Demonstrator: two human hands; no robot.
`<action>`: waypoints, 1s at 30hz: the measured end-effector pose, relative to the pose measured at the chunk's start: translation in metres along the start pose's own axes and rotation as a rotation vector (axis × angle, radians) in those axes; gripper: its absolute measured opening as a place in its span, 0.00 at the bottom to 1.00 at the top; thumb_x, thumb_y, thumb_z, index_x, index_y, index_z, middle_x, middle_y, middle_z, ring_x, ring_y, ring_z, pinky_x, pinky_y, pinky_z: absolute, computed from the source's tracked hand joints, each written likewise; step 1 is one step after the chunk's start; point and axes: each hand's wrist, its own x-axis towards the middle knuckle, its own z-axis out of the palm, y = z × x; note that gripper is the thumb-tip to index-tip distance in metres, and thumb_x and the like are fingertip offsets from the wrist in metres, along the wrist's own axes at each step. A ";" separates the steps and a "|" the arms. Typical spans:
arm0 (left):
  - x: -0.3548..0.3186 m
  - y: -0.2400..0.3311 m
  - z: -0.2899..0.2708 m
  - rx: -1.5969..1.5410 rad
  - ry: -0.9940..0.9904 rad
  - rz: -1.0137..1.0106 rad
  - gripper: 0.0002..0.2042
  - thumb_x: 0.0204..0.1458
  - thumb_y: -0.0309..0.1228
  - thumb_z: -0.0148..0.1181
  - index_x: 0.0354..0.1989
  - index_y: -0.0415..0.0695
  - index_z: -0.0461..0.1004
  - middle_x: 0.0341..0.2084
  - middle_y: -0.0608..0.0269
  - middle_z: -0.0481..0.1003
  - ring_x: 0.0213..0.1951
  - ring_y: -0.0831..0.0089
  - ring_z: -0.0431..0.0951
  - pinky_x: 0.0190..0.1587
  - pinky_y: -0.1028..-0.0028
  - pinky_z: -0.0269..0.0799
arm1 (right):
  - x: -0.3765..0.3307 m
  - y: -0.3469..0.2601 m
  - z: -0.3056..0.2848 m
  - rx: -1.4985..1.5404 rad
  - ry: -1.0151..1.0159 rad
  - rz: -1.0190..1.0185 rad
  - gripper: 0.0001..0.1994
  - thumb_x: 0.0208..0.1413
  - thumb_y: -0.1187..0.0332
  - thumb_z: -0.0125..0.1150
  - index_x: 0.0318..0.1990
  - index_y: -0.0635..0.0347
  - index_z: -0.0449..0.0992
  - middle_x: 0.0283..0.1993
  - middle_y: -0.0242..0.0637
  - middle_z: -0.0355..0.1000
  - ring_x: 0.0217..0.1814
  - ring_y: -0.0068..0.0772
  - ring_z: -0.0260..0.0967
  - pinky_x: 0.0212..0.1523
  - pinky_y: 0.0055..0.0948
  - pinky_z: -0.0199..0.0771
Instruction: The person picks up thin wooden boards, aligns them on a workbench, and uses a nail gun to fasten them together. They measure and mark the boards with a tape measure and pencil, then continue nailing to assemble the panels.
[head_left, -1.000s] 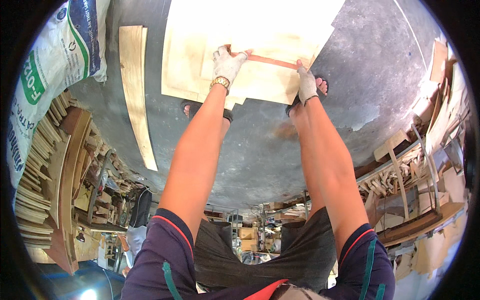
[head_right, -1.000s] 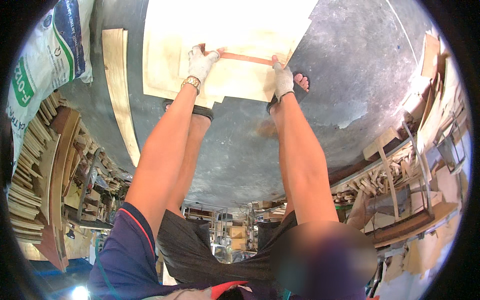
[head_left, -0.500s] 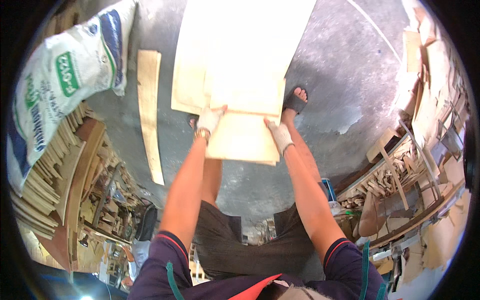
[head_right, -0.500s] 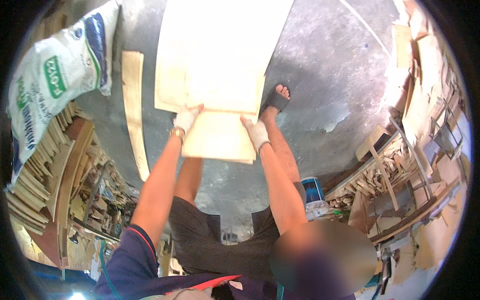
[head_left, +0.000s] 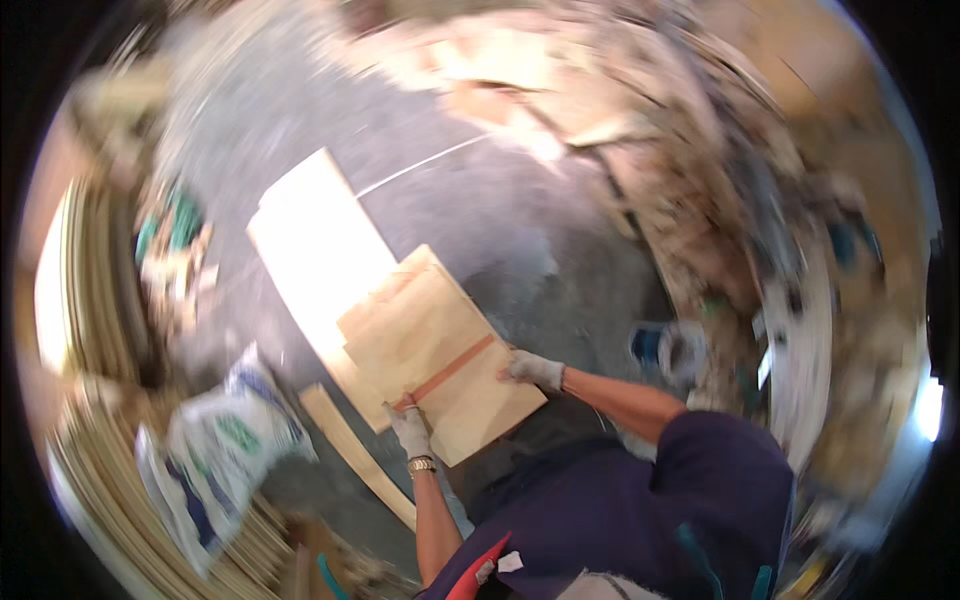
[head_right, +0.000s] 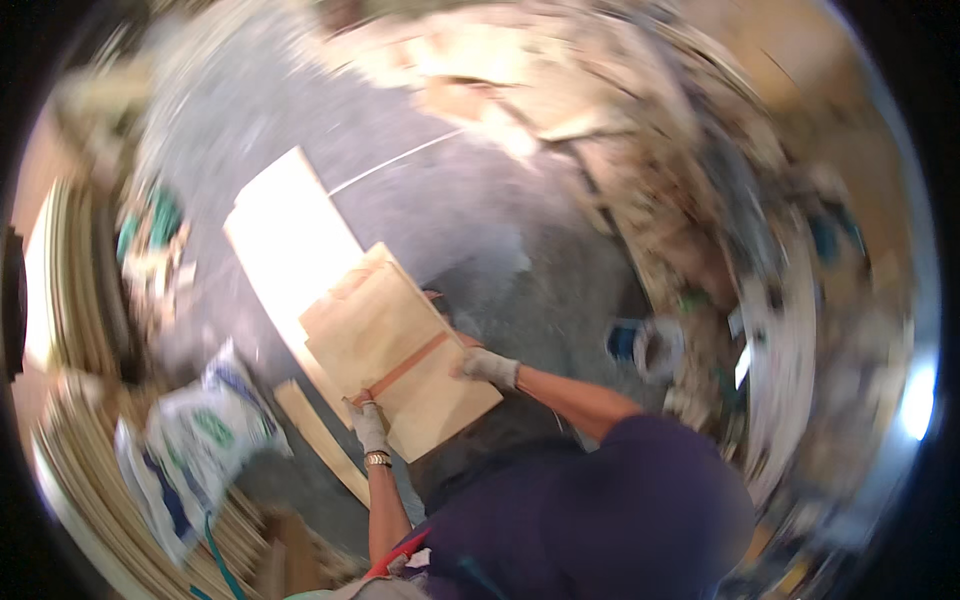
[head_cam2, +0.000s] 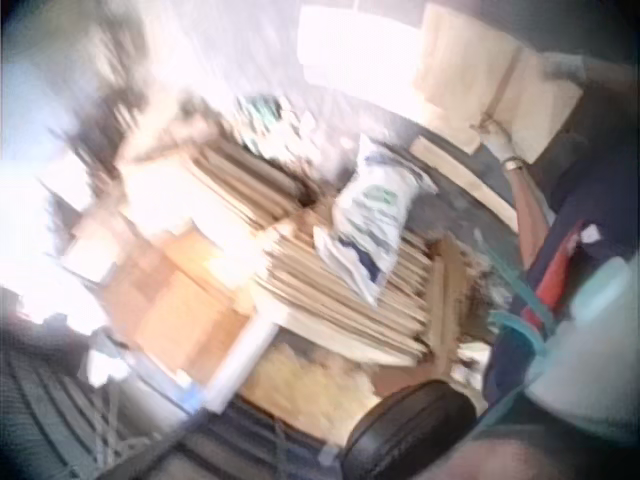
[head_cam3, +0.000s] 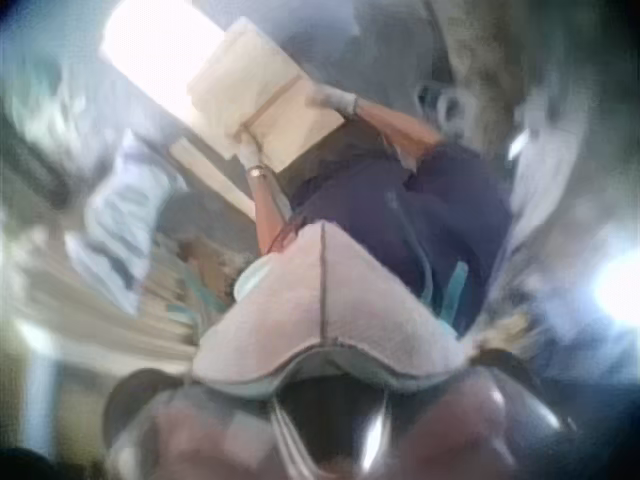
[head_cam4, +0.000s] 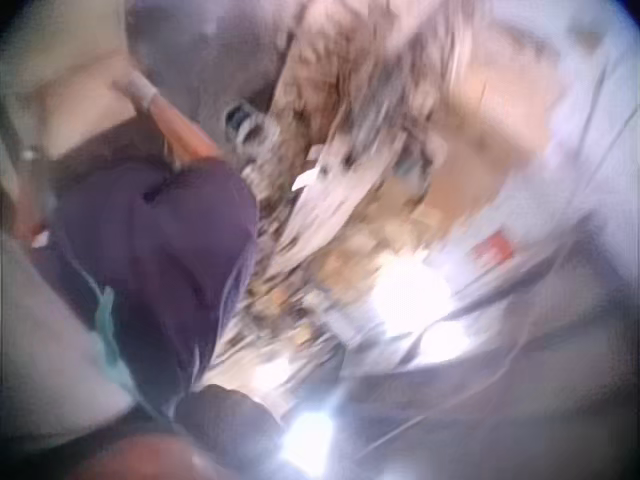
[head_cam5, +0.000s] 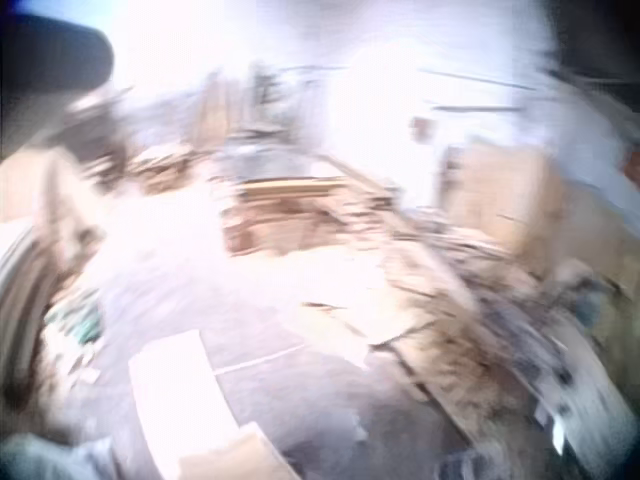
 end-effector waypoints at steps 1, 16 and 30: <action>0.006 0.011 -0.002 -0.128 -0.122 0.127 0.43 0.63 0.50 0.60 0.73 0.30 0.49 0.46 0.50 0.76 0.42 0.68 0.77 0.44 0.69 0.76 | -0.019 0.006 0.001 -0.027 0.000 -0.161 0.29 0.55 0.65 0.71 0.62 0.62 0.70 0.52 0.34 0.75 0.55 0.28 0.71 0.53 0.34 0.73; -0.056 -0.007 0.048 0.453 -0.738 0.318 0.46 0.61 0.55 0.54 0.78 0.44 0.39 0.66 0.51 0.66 0.47 0.59 0.78 0.41 0.68 0.74 | -0.294 0.169 0.044 0.443 1.415 -0.220 0.20 0.51 0.60 0.68 0.40 0.74 0.80 0.28 0.47 0.76 0.31 0.37 0.77 0.33 0.42 0.74; -0.134 -0.105 0.056 0.634 -0.515 0.180 0.45 0.58 0.56 0.58 0.75 0.37 0.49 0.63 0.41 0.70 0.56 0.50 0.76 0.54 0.57 0.72 | -0.589 0.290 -0.136 0.621 2.015 -0.903 0.18 0.57 0.68 0.64 0.53 0.68 0.71 0.47 0.43 0.76 0.46 0.32 0.74 0.46 0.32 0.74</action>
